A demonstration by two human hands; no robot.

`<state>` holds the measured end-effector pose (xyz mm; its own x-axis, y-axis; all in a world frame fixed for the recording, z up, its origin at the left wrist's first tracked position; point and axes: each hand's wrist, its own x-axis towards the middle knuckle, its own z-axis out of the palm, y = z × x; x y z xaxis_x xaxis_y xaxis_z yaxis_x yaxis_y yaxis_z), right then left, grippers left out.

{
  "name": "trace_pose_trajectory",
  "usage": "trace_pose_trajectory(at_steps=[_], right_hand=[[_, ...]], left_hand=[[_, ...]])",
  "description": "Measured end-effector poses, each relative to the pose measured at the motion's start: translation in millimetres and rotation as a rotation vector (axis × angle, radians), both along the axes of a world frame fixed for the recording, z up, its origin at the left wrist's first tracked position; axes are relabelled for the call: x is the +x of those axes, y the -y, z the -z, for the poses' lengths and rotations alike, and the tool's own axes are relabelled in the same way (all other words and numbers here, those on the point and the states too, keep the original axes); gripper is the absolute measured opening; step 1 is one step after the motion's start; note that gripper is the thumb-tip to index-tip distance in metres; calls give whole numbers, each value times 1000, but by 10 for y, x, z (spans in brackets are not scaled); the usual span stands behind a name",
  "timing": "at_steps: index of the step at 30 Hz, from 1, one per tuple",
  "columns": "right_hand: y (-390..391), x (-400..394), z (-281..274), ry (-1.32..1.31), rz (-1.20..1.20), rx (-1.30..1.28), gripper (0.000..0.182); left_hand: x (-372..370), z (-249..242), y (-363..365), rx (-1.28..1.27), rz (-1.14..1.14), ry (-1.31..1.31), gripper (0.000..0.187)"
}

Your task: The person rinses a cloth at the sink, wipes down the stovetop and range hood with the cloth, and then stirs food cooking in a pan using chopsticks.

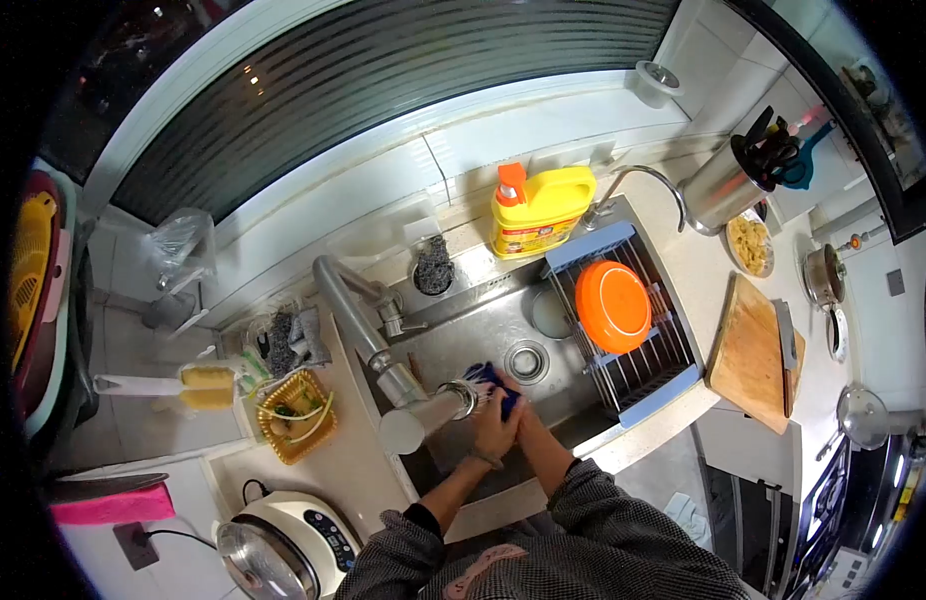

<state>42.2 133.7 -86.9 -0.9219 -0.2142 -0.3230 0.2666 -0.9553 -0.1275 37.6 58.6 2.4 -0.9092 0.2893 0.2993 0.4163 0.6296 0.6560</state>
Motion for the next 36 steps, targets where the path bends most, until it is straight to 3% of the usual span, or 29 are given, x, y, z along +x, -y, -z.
trace_pose_trajectory(at_steps=[1, 3, 4, 5, 7, 8, 10, 11, 13, 17, 18, 19, 20, 22, 23, 25, 26, 28, 29, 30, 31, 33, 34, 36], right_hand=[[-3, 7, 7, -106, -1, -38, 42], [158, -21, -357, 287, 27, 249, 36], [225, -13, -452, 486, 41, 389, 33], [262, 9, -382, 438, 78, 298, 34], [189, -61, -268, 378, 75, 228, 36], [115, -126, -249, 316, 78, 159, 38], [-240, -240, -732, 308, -38, 41, 41], [-342, -294, -916, 291, -164, -73, 44], [-289, -250, -723, 312, -177, -3, 48], [-83, -235, -606, 233, -83, 59, 49], [-26, -231, -637, 158, -39, 74, 48], [32, -220, -671, 115, -13, 429, 47], [92, -247, -875, 122, -4, 799, 47], [150, -315, -803, 430, 40, 485, 45], [176, -317, -753, 434, 39, 483, 45], [220, -292, -564, 491, -41, 881, 43], [264, -285, -454, 495, -41, 883, 43], [370, -223, -130, 561, 165, 792, 42], [392, -174, 283, 535, 99, 1032, 43], [404, -125, 15, 543, 93, 1031, 43], [398, -67, -269, 413, 204, 1271, 44], [342, 9, 105, 221, 152, 1530, 50], [252, 54, 255, 220, 150, 1529, 50], [84, 49, 289, -1, -238, 1661, 39]], left_hand=[[-20, 67, -35, 56, 6, 35, 29], [-511, 789, 172, -43, -37, 154, 31], [-621, 828, 195, -97, -58, 216, 31], [-733, 854, 215, -153, -77, 277, 32], [-696, 215, 80, 548, -81, 720, 39], [-614, -26, 41, 545, -70, 717, 39], [-341, -368, 60, 17, 291, 7, 40], [-376, -426, 104, 15, 291, 7, 40], [-500, -488, 193, -91, 494, -122, 37], [-557, -487, 135, 59, 403, -22, 38], [-565, -538, 87, 56, 293, 189, 34], [-567, -569, 58, 55, 183, 397, 32], [-567, -561, 59, 56, 183, 398, 32], [-570, -517, 74, 211, 132, 349, 28], [-541, -324, 88, 210, 132, 353, 28], [-513, -128, 122, 244, 74, 425, 28], [-501, -56, 142, 284, 33, 482, 28], [-433, 92, 151, 500, -76, 643, 29], [-380, 209, 149, 673, -138, 732, 29], [-318, 356, 162, 882, -203, 809, 29], [-266, 500, 165, 1092, -228, 863, 29], [-230, 682, 204, 1413, -211, 938, 30], [-246, 704, 254, 1472, -121, 965, 30], [-296, 681, 371, 1492, 109, 992, 31]])
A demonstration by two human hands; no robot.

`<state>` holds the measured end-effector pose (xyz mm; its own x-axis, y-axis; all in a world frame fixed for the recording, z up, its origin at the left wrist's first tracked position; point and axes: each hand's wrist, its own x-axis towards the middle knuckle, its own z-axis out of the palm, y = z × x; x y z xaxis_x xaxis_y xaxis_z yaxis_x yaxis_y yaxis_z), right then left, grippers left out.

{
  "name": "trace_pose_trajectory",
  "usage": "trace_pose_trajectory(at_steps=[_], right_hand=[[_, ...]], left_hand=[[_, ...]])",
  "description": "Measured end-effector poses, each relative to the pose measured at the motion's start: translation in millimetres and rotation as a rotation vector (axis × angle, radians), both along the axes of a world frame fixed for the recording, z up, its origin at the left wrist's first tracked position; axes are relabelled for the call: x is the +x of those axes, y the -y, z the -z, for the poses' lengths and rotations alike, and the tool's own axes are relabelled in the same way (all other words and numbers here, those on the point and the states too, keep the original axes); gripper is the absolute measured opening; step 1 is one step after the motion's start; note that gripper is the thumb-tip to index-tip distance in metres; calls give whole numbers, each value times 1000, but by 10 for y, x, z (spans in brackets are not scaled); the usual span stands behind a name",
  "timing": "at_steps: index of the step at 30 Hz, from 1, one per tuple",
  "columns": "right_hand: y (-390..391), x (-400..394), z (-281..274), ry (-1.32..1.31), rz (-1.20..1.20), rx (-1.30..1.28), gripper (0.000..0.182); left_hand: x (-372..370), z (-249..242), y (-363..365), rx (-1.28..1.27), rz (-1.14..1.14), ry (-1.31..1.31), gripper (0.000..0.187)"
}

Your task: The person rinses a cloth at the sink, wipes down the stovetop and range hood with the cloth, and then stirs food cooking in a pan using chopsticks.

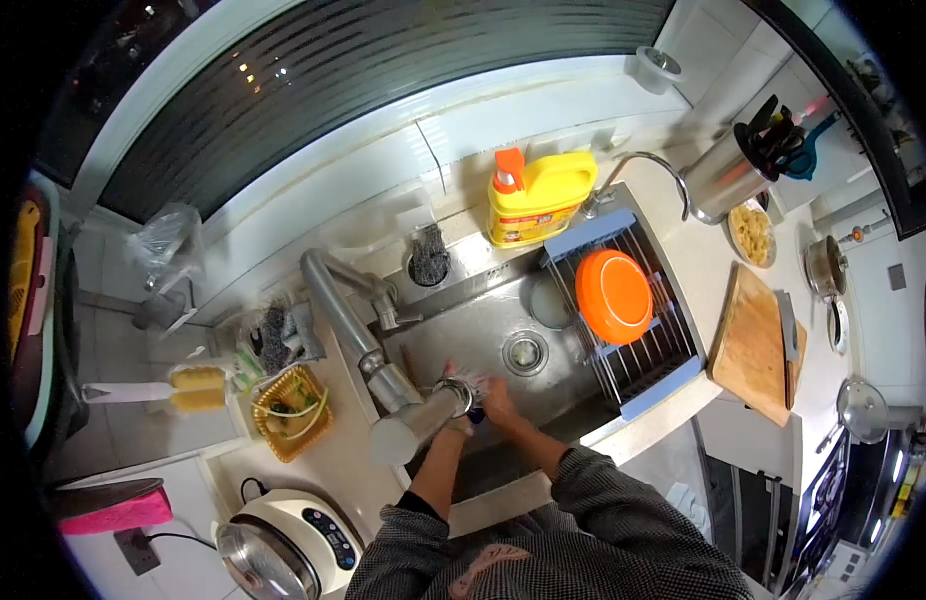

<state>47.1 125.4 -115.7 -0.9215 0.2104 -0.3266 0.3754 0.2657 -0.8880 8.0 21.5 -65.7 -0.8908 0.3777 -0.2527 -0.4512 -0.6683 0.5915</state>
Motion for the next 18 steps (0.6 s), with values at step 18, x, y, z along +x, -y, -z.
trace_pose_trajectory(at_steps=[18], right_hand=[[-169, -110, -1306, 42, 558, -1306, 12]], left_hand=[[13, -155, 309, -1172, 621, -670, 41]])
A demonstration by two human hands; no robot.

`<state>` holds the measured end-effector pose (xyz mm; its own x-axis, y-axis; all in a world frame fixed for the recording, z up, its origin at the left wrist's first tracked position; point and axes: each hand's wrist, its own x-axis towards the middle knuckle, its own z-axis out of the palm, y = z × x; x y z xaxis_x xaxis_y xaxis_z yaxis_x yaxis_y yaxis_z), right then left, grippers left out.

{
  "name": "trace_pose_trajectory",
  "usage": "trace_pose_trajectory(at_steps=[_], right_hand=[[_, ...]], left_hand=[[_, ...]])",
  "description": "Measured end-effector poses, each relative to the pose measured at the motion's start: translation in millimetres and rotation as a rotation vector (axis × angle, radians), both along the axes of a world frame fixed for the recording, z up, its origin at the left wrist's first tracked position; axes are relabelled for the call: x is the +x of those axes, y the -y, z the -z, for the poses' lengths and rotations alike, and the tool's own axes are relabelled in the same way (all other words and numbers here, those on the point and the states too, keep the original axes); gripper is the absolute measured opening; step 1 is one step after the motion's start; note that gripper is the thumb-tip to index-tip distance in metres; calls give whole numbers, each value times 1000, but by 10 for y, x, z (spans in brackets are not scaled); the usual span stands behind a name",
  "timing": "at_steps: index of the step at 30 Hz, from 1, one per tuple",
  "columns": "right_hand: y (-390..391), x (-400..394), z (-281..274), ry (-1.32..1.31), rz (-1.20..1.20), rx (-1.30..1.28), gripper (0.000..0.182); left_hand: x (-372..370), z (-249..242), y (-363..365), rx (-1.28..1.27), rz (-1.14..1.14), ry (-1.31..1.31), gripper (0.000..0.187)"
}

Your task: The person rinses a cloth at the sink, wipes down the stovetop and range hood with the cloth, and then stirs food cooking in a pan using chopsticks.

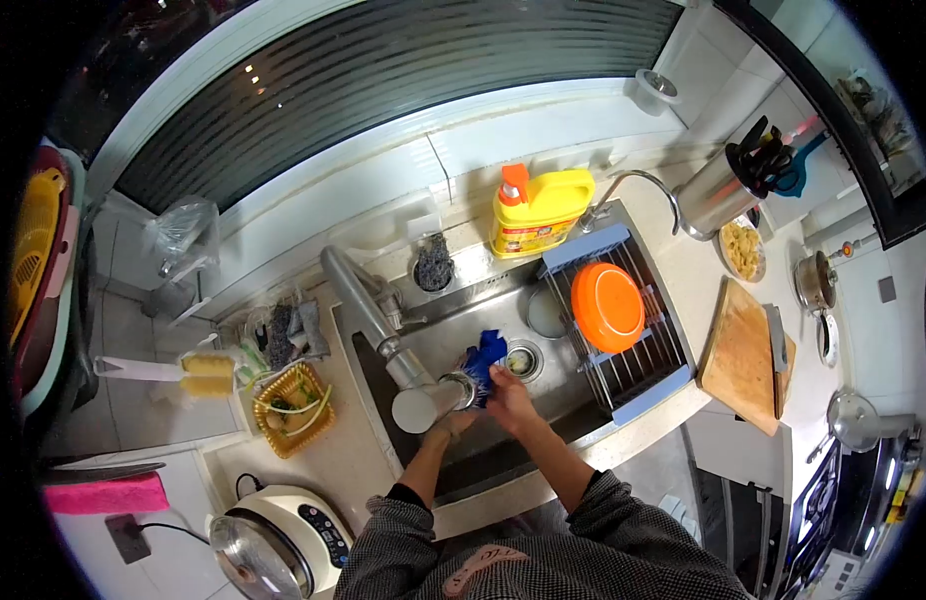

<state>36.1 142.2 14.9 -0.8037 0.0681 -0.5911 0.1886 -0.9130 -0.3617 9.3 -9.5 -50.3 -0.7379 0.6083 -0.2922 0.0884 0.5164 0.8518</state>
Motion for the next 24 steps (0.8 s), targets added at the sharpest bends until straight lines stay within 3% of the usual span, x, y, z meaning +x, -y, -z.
trace_pose_trajectory(at_steps=[4, 5, 8, 10, 12, 13, 16, 17, 19, 20, 22, 23, 24], right_hand=[[-297, -23, 15, -117, -36, -156, 25], [-387, -1, -196, -79, 3, -85, 23], [-585, 156, -117, -111, 143, 14, 19], [-525, 281, 155, -183, 257, 58, 16], [-336, 275, 218, 376, 172, 258, 17], [-252, 232, 226, 378, 171, 254, 17], [-88, 76, 187, 68, -2, -130, 31], [-124, 102, 556, 47, -14, -180, 39], [-166, 64, 986, 61, -70, -168, 38], [-60, 89, 893, 64, -77, -162, 34], [153, 138, 698, 71, -92, -152, 27], [305, 223, 735, 160, -39, -68, 28], [380, 284, 769, 246, 15, 18, 29]], left_hand=[[-161, 249, 37, 25, -206, 17, 45], [-241, 323, 71, 28, -265, 24, 45], [-448, 300, 118, 29, -361, 4, 48], [-455, 119, 91, 42, -347, -63, 50], [-337, -217, -21, 58, -313, -153, 51], [-252, -419, -111, 62, -295, -211, 52], [41, -820, -453, 76, -272, -336, 55], [128, -810, -527, 75, -272, -337, 55], [312, -757, -564, 68, -104, -205, 47], [285, -616, -564, 68, -104, -204, 47], [178, -229, -520, 23, -245, -796, 41], [-161, -693, -474, -52, -152, -445, 32], [-244, -349, -393, -47, -154, -444, 32]])
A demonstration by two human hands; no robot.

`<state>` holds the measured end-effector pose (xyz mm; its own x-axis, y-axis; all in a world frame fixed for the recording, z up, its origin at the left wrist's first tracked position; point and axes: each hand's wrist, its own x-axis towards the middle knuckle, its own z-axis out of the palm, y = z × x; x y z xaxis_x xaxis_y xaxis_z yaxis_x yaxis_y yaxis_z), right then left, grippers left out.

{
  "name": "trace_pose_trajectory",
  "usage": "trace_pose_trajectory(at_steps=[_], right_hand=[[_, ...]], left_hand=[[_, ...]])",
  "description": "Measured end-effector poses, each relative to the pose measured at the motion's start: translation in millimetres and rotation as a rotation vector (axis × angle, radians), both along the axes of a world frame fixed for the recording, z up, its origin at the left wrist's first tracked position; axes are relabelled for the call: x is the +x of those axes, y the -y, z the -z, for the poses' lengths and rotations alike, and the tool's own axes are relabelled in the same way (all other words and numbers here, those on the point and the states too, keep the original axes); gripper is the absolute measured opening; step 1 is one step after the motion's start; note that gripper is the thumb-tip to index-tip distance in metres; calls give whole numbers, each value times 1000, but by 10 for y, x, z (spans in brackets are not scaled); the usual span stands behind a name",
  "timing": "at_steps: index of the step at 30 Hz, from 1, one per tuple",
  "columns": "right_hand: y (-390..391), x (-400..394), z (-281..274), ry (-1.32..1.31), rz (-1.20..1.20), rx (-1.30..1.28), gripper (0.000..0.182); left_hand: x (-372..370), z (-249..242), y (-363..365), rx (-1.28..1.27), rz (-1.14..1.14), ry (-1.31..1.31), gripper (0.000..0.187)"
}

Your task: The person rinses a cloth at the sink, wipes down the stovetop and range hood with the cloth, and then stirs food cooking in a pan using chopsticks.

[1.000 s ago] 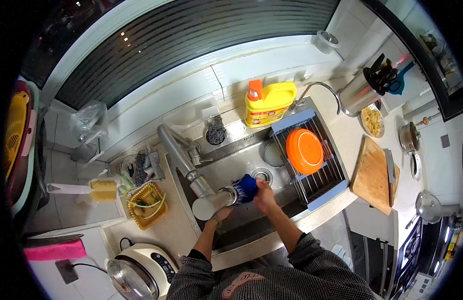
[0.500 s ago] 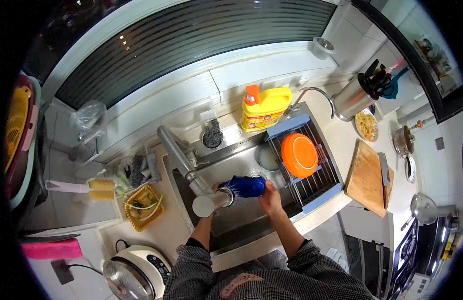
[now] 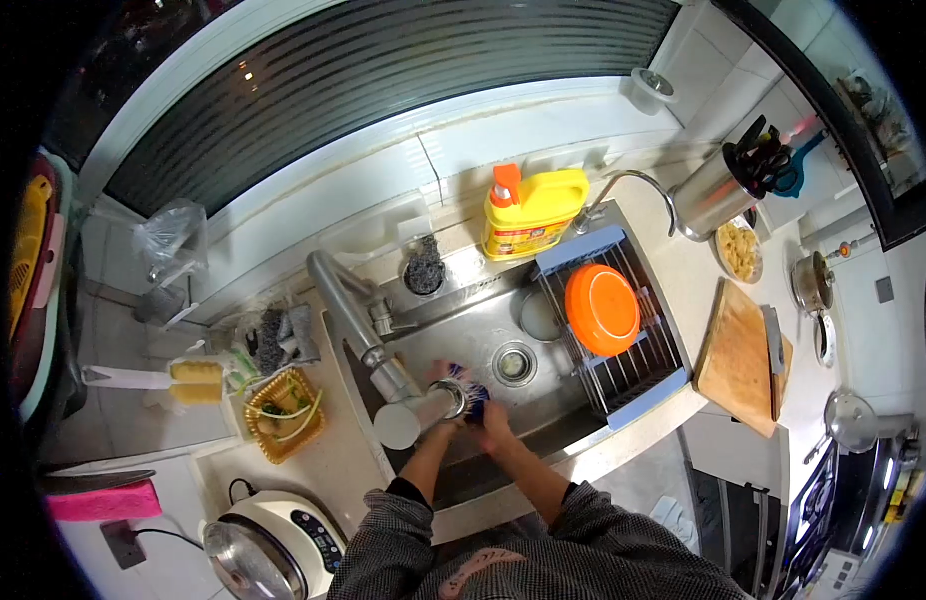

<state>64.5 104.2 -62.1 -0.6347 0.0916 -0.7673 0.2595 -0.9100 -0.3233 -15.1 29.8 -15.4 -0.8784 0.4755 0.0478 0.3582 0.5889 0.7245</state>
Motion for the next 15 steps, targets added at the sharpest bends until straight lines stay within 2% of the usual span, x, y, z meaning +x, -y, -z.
trace_pose_trajectory(at_steps=[1, 2, 4, 5, 6, 8, 10, 11, 12, 14, 15], right_hand=[[20, -28, -38, 2, 1, 1, 29], [21, -82, -94, -43, 54, -55, 30], [-92, -272, -141, -102, 109, -114, 30], [-247, -325, -113, -214, 91, -214, 32], [-373, -302, -38, -320, 72, -316, 34], [-404, -254, 167, -548, -9, -490, 34], [-242, -279, -387, -8, -120, -217, 33], [-125, -207, -157, -34, -128, -62, 34], [-85, -186, -191, -29, -128, -62, 34], [-44, -242, -321, -2, -60, 23, 33], [-115, -317, -247, -29, -71, -211, 34]], left_hand=[[-70, 615, 62, 142, -184, 112, 29], [-11, 579, 24, 221, -179, 160, 28], [100, 467, -59, 378, -172, 256, 29], [335, -103, -193, 361, -161, 164, 32], [497, -419, -256, 341, -154, 77, 35], [543, -285, -259, 282, -123, 62, 36], [398, -28, -229, 203, -101, 64, 36], [169, 55, -144, 172, -129, 166, 35], [8, 62, -104, 229, -182, 415, 34], [-39, -280, -107, 347, -266, 806, 33], [50, -630, -149, 304, -212, 557, 35]])
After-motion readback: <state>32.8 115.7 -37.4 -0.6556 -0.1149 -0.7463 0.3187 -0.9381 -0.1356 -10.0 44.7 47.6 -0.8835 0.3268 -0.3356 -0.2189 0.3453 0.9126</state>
